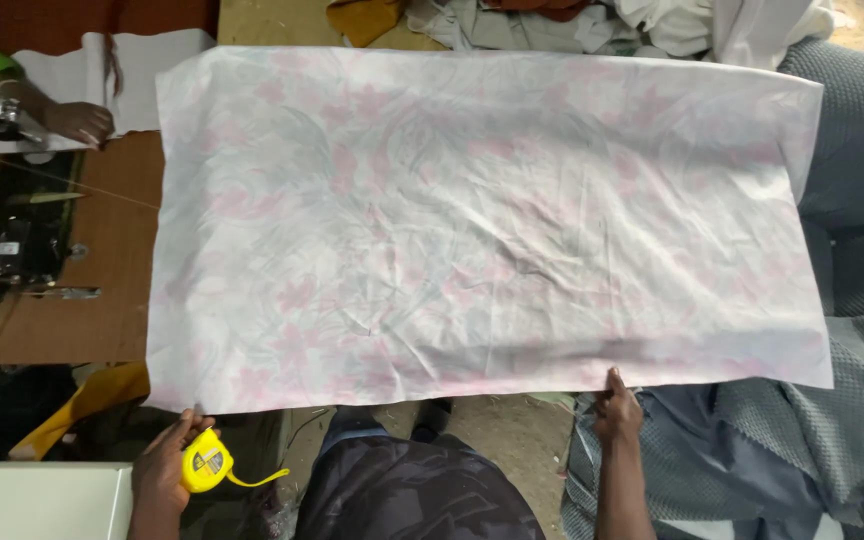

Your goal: Measuring a piece of floral fabric on a cutting table using a yellow tape measure.

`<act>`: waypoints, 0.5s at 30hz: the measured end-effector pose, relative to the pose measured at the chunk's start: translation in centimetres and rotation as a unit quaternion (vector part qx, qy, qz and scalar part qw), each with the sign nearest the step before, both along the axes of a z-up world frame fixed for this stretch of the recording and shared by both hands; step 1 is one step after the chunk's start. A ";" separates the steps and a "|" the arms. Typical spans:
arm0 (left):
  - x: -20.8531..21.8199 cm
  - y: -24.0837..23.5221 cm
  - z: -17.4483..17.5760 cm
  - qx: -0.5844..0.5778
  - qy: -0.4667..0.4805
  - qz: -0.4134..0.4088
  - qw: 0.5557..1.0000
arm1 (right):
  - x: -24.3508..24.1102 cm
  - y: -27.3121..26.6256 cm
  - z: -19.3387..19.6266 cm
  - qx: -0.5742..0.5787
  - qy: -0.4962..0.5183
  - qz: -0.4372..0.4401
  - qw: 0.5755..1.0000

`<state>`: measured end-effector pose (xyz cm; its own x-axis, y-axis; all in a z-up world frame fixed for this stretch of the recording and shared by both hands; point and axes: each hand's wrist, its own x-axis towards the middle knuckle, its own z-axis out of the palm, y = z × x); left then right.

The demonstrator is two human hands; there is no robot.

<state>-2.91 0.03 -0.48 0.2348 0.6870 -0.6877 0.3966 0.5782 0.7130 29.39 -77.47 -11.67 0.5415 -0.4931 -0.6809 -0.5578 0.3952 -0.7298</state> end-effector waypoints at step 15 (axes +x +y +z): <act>6.4 -8.6 4.2 -0.128 0.054 -0.080 0.987 | -0.9 -1.4 11.6 -0.019 -0.115 0.049 0.992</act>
